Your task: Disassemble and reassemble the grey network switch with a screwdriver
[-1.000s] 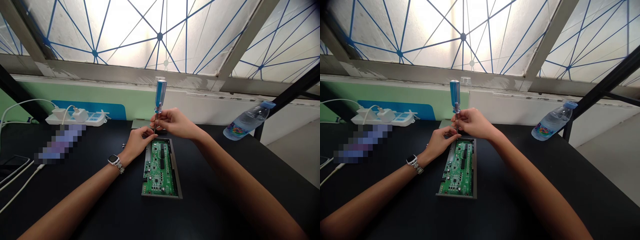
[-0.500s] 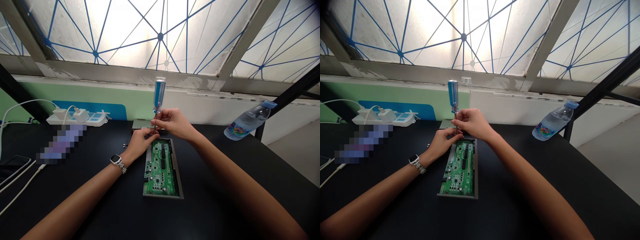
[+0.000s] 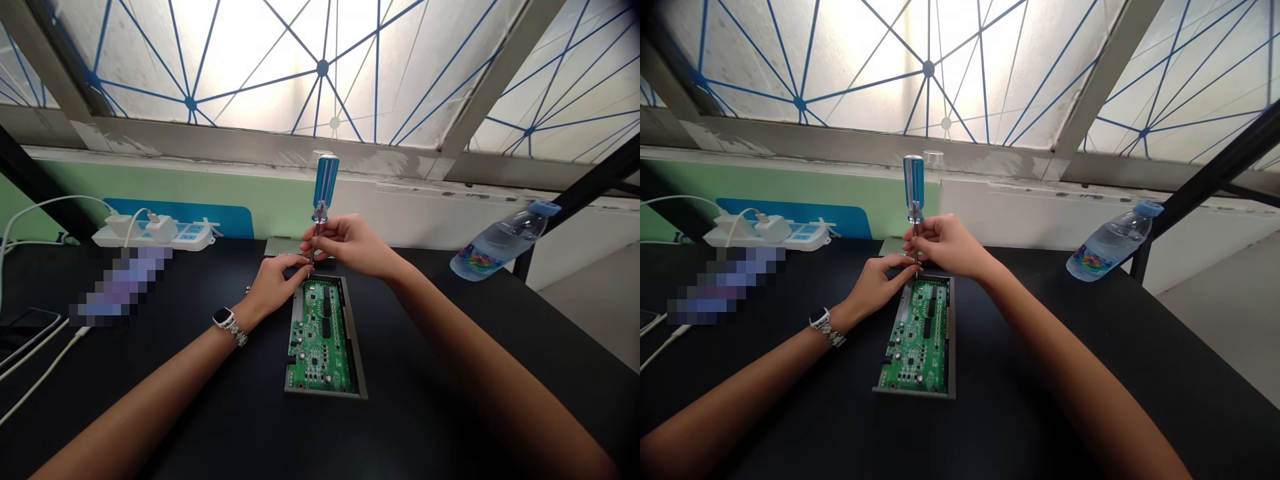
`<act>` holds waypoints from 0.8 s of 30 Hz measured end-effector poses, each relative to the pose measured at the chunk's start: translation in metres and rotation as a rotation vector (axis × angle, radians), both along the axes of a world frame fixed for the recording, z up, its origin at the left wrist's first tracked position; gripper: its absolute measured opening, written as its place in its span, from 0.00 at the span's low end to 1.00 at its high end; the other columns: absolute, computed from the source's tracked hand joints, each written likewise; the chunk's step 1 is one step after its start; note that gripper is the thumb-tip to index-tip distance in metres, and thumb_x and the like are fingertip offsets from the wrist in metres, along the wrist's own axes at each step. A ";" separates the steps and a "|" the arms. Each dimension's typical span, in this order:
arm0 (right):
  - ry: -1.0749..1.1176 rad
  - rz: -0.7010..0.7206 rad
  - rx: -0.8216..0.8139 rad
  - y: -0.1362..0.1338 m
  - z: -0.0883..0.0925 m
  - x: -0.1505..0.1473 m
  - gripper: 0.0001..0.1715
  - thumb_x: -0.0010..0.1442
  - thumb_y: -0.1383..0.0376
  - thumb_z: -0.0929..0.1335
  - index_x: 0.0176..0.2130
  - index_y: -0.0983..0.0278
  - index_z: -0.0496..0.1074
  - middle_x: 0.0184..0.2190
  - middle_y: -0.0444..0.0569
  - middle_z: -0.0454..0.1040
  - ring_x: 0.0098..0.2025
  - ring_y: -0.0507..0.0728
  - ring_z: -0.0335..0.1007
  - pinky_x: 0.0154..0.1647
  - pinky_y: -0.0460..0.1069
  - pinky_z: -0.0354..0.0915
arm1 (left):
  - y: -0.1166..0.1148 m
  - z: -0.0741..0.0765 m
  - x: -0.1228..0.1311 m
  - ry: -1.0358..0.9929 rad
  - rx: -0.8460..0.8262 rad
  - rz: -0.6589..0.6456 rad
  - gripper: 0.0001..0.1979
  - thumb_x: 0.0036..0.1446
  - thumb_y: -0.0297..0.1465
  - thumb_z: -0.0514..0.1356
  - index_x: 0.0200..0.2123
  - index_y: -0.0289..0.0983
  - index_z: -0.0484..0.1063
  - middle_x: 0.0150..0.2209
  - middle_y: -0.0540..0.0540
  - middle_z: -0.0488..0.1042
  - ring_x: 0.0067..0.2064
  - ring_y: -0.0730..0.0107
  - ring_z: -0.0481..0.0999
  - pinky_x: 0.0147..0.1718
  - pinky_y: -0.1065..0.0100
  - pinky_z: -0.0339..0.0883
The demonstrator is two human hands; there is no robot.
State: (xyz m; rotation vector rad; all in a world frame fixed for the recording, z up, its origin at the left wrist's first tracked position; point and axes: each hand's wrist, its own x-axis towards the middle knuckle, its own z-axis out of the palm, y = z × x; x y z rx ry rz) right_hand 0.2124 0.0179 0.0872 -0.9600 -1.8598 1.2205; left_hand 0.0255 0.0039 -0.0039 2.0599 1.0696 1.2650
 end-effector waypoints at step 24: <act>-0.097 -0.041 0.101 0.004 -0.002 0.003 0.09 0.56 0.62 0.75 0.33 0.66 0.77 0.30 0.48 0.80 0.33 0.56 0.78 0.38 0.51 0.75 | -0.002 0.003 0.001 -0.091 -0.114 -0.095 0.09 0.65 0.34 0.63 0.43 0.38 0.82 0.43 0.44 0.85 0.47 0.57 0.83 0.49 0.61 0.74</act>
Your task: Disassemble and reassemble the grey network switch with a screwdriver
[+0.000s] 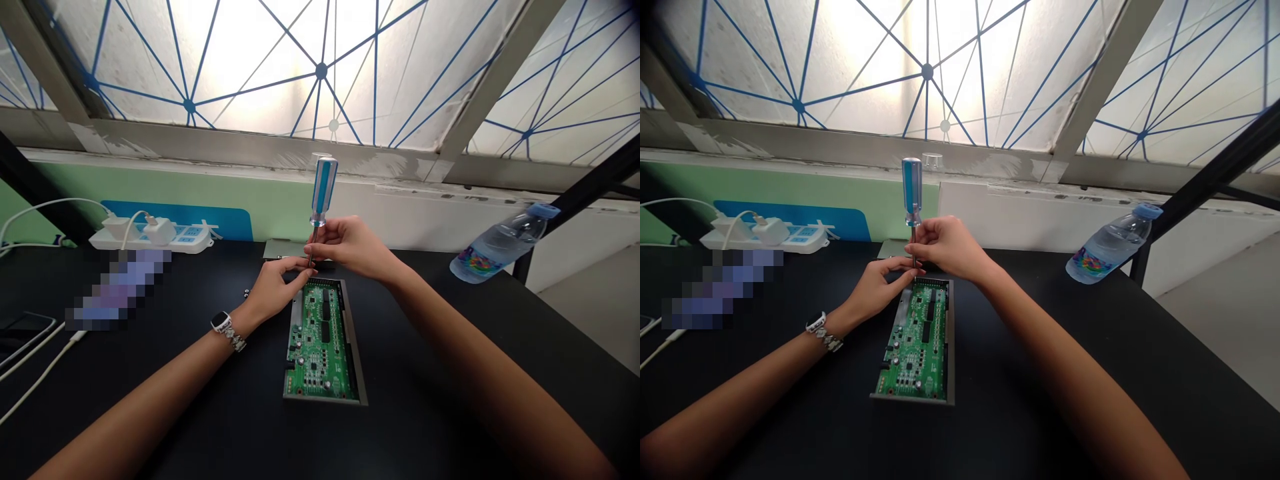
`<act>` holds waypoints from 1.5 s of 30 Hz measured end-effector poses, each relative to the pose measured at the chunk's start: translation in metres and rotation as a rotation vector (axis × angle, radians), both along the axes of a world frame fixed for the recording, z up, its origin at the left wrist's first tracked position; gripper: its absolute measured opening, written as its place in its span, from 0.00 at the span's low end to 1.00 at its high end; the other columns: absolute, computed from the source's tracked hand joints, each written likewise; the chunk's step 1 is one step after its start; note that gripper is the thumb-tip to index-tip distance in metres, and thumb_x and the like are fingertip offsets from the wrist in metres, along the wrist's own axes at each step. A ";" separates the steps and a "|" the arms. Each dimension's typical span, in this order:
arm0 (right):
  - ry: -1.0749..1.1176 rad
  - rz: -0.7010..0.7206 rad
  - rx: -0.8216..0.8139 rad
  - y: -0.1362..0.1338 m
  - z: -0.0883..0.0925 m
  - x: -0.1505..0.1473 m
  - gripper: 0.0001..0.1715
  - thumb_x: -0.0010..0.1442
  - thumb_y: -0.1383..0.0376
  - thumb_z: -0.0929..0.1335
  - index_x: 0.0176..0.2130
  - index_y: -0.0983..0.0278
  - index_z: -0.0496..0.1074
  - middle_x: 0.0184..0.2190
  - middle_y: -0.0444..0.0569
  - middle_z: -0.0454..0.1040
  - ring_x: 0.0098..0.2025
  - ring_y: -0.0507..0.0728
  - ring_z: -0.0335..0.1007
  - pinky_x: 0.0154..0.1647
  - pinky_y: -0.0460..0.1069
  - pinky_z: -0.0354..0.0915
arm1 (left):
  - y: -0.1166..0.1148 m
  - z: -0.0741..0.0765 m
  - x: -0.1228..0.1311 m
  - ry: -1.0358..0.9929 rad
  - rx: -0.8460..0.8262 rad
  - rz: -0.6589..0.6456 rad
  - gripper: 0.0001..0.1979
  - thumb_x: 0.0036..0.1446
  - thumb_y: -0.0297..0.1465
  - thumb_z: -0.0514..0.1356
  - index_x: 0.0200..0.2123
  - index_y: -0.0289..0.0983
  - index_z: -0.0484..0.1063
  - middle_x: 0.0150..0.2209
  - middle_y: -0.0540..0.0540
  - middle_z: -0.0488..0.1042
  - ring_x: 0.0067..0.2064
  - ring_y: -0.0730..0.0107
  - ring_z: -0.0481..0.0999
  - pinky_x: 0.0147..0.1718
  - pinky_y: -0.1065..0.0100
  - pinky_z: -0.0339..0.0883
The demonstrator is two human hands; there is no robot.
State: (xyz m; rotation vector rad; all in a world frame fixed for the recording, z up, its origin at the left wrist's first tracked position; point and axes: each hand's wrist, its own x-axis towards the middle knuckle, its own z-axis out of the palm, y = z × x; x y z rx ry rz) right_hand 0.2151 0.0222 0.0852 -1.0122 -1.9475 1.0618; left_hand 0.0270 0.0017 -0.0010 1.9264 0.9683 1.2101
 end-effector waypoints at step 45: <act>0.073 0.130 -0.189 -0.008 0.007 -0.009 0.07 0.61 0.69 0.71 0.42 0.66 0.77 0.38 0.51 0.83 0.37 0.54 0.80 0.35 0.47 0.77 | 0.003 0.001 -0.004 0.034 0.014 0.010 0.09 0.65 0.35 0.63 0.43 0.38 0.81 0.41 0.45 0.84 0.43 0.59 0.82 0.44 0.63 0.73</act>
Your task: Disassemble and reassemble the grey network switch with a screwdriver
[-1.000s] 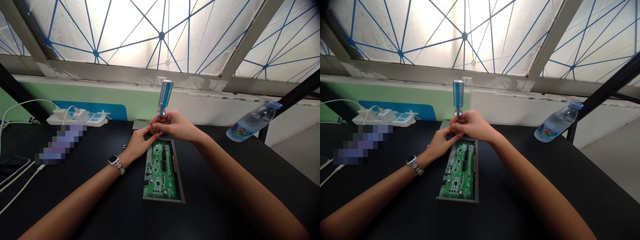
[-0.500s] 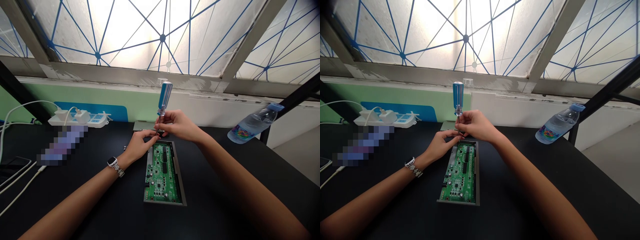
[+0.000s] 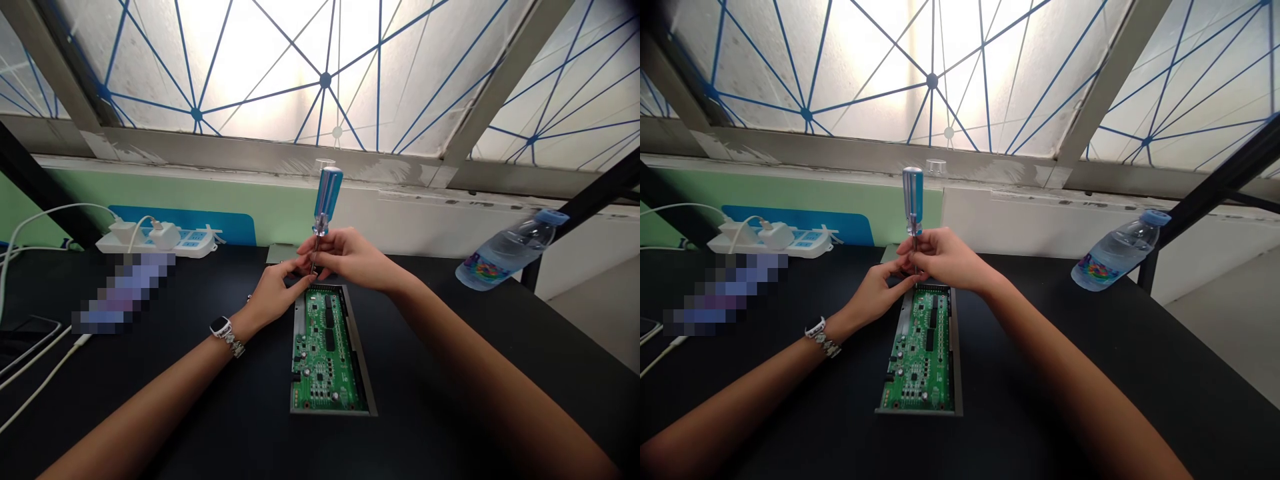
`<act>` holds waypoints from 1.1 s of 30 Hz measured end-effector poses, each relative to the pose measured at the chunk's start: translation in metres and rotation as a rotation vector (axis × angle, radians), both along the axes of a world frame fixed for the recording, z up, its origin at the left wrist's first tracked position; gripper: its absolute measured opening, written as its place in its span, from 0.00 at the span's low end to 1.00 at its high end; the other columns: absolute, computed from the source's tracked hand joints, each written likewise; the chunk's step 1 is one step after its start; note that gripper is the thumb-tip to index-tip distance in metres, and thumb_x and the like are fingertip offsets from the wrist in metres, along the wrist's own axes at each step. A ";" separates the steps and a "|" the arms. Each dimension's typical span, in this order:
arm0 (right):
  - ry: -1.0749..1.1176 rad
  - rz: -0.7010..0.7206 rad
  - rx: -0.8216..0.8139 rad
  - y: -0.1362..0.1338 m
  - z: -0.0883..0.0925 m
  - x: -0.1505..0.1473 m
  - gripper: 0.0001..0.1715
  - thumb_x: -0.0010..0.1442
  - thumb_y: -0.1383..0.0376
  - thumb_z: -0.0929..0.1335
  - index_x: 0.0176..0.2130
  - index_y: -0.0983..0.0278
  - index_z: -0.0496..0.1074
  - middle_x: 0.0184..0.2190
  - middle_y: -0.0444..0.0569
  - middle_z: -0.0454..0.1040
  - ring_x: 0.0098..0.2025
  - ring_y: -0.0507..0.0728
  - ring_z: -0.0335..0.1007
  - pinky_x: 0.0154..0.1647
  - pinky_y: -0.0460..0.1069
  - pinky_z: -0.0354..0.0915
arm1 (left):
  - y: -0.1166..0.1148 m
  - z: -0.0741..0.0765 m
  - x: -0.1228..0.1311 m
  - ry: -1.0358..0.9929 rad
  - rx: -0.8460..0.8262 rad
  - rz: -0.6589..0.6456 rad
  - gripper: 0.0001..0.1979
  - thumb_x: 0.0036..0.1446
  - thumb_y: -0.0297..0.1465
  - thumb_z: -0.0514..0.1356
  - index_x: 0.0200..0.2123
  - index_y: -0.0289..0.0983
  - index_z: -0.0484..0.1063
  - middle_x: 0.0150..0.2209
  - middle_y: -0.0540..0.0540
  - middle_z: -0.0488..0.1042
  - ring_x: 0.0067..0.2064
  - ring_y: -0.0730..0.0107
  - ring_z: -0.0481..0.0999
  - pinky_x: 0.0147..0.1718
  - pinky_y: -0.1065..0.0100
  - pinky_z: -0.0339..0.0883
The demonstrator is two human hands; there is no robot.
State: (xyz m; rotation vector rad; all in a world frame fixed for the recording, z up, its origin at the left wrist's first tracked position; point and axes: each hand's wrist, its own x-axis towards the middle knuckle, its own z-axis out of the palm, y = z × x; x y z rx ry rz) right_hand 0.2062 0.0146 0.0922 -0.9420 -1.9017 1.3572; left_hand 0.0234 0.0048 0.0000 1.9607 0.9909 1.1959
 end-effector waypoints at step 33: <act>-0.198 -0.076 0.289 -0.002 -0.006 -0.001 0.08 0.61 0.64 0.72 0.39 0.66 0.79 0.36 0.49 0.80 0.34 0.54 0.76 0.31 0.48 0.72 | 0.001 -0.006 0.006 0.004 -0.030 0.008 0.11 0.66 0.36 0.62 0.38 0.37 0.82 0.36 0.46 0.84 0.39 0.60 0.82 0.38 0.65 0.71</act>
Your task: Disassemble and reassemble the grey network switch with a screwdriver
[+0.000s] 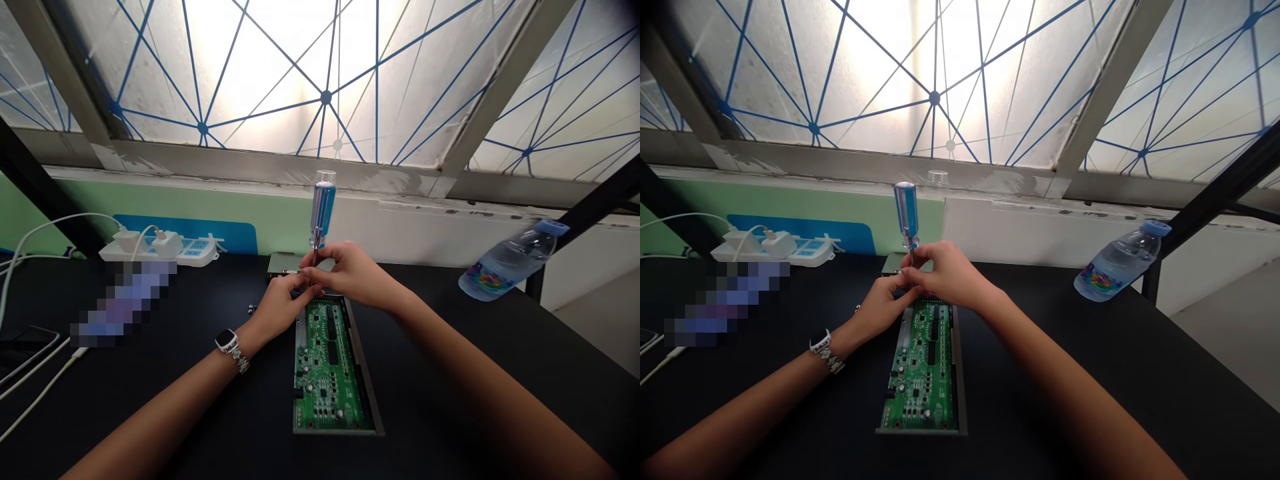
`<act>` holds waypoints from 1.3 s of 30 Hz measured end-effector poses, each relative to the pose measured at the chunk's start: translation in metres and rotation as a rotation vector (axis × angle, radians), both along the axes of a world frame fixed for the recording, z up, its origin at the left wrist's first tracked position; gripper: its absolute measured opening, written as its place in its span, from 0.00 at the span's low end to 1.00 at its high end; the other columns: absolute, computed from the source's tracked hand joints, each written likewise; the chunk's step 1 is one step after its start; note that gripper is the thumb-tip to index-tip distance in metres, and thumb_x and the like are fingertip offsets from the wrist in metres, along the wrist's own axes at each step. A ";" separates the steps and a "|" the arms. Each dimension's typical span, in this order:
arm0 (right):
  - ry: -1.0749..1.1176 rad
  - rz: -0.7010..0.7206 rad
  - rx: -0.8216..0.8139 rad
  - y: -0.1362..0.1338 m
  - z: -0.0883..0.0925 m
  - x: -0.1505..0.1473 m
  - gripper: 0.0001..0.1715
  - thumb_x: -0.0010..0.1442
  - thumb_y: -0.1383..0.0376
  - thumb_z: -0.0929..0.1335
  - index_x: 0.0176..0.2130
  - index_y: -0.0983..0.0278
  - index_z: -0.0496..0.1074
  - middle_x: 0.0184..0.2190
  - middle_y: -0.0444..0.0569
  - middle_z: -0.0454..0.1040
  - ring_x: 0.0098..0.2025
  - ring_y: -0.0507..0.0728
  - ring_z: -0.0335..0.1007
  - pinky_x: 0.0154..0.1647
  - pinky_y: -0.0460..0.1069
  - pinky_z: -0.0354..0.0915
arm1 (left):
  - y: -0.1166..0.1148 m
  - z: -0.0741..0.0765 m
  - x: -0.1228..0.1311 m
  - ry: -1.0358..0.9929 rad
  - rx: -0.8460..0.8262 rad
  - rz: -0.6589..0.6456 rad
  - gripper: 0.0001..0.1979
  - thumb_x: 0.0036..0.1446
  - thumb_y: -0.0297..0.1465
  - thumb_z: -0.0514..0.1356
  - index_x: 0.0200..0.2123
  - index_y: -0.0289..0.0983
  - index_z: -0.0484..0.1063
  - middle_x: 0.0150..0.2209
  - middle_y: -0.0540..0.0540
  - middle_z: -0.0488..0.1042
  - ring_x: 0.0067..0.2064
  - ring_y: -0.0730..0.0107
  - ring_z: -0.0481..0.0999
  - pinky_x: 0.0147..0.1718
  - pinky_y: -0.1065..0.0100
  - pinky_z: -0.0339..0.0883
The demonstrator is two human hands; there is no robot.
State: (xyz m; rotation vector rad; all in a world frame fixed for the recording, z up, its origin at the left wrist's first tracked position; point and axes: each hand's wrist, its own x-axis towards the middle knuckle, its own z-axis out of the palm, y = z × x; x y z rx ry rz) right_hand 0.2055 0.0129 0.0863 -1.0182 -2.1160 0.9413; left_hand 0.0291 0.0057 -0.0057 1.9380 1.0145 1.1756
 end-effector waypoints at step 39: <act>-0.030 0.084 -0.031 0.000 0.004 0.007 0.05 0.65 0.67 0.69 0.41 0.65 0.76 0.31 0.47 0.80 0.30 0.54 0.80 0.32 0.49 0.73 | -0.009 0.009 -0.017 0.075 0.043 0.052 0.09 0.66 0.32 0.60 0.41 0.39 0.82 0.41 0.46 0.84 0.42 0.61 0.81 0.42 0.64 0.73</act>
